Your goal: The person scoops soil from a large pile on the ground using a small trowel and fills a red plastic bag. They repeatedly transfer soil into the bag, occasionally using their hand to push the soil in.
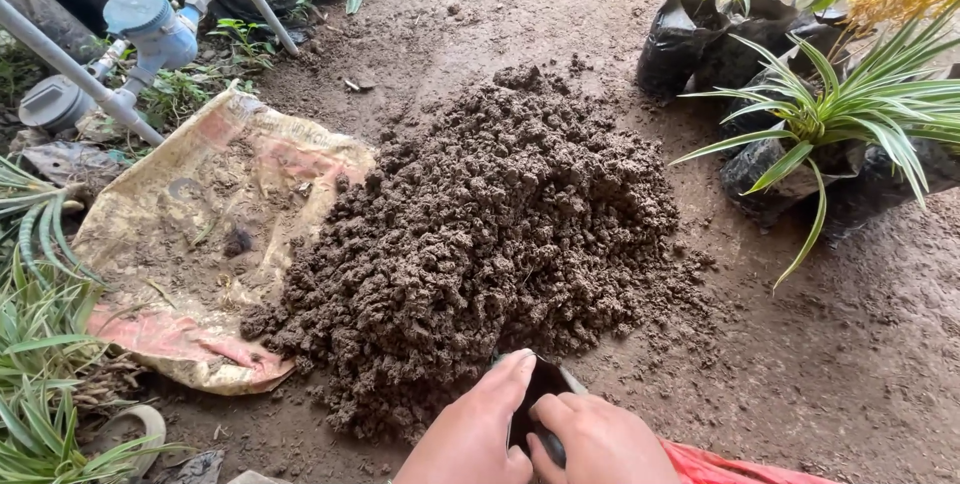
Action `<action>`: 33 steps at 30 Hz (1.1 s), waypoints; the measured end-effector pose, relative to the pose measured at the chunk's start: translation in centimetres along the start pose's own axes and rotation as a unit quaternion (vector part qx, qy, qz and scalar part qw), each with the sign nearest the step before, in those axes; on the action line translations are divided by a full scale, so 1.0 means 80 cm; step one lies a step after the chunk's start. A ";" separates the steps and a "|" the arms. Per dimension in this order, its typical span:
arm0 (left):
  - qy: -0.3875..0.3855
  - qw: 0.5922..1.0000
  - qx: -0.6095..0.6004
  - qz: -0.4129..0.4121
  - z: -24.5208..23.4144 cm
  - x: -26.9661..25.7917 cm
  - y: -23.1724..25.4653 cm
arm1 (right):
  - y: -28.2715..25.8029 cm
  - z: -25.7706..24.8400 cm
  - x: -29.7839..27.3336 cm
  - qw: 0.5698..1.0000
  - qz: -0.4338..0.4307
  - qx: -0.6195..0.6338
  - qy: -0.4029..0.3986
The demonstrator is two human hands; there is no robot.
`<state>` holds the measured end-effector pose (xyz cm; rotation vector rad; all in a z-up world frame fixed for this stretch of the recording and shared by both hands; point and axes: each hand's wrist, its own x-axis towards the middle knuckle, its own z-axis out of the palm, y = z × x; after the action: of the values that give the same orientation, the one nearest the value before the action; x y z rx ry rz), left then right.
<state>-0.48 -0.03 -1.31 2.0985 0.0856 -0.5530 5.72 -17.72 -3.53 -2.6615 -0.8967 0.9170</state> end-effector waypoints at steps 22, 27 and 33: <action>-0.020 0.994 -0.008 -0.106 -0.016 -0.009 0.029 | 0.063 -0.178 -0.102 0.947 0.203 0.242 0.066; -0.003 0.997 -0.003 -0.081 -0.007 -0.003 0.018 | 0.123 -0.189 -0.090 0.892 0.273 0.255 0.254; -0.013 0.996 -0.006 -0.093 -0.011 -0.006 0.021 | 0.190 -0.145 -0.043 0.893 0.391 0.192 0.117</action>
<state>-0.14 -0.21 0.59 2.0845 0.2721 -0.6893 18.04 -31.72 1.98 -2.6625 0.4287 0.7537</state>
